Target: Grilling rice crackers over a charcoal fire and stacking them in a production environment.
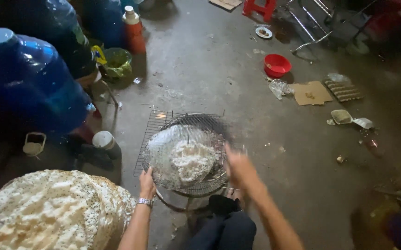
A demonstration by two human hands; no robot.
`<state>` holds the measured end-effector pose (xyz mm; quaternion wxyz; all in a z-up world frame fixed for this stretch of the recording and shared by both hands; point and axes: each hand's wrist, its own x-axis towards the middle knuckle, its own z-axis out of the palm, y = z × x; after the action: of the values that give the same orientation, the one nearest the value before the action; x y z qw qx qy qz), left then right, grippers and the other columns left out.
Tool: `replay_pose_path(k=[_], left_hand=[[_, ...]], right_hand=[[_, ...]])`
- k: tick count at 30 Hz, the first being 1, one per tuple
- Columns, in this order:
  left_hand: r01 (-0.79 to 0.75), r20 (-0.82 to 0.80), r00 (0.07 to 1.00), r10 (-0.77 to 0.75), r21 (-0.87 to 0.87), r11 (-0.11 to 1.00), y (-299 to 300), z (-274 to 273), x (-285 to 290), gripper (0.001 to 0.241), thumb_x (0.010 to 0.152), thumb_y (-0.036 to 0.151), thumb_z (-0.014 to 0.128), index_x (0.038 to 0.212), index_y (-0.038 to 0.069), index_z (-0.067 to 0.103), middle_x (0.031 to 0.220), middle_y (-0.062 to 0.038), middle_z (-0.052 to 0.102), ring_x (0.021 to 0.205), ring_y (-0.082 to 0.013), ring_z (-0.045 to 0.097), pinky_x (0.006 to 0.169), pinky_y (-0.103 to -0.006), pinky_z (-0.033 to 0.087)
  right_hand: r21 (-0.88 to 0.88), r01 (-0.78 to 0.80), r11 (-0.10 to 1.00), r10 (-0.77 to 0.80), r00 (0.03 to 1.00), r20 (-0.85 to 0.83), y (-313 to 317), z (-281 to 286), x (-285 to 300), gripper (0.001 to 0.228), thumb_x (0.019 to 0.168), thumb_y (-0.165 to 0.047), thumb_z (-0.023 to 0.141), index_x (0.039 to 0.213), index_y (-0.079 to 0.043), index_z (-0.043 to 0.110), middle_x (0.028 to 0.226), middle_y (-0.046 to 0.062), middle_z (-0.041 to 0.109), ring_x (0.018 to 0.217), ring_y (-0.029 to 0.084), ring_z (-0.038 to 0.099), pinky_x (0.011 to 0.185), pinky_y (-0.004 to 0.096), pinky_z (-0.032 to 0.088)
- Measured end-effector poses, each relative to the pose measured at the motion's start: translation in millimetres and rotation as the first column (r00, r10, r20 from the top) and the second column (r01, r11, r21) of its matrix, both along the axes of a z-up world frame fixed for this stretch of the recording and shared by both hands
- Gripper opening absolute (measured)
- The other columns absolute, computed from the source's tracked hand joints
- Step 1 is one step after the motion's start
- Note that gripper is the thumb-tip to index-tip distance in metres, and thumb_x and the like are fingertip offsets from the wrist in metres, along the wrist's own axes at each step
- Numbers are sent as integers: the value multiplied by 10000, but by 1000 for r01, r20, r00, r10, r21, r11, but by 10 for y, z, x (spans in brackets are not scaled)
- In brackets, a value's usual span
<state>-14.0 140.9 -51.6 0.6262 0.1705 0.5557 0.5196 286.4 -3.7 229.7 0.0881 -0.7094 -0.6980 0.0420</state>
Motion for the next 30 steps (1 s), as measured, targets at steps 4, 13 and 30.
replay_pose_path(k=[4, 13, 30], left_hand=[[159, -278, 955, -101, 195, 968, 118, -81, -129, 226, 945, 161, 565, 793, 40, 450, 760, -36, 455, 656, -130, 405, 597, -280, 384], [62, -207, 977, -55, 26, 998, 340, -107, -221, 191, 894, 72, 579, 1014, -74, 605, 886, -139, 619, 749, -202, 559, 670, -300, 473], [101, -380, 913, -148, -140, 985, 101, 283, -269, 507, 870, 170, 632, 1296, -74, 509, 1231, -206, 597, 1050, -258, 595, 881, -308, 478]], right_hand=[[-8, 41, 999, -41, 999, 16, -603, -1198, -264, 761, 712, -156, 648, 1388, 16, 343, 724, 100, 638, 617, 296, 621, 914, 809, 276], [25, -25, 999, 22, 995, 94, -769, -2347, -600, 706, 800, -194, 633, 1329, 182, 355, 706, 132, 608, 605, 296, 586, 608, 395, 484], [-58, -41, 997, 44, 997, 61, -777, -2463, -646, 665, 839, -145, 564, 1339, 215, 313, 717, 151, 600, 586, 291, 560, 590, 393, 473]])
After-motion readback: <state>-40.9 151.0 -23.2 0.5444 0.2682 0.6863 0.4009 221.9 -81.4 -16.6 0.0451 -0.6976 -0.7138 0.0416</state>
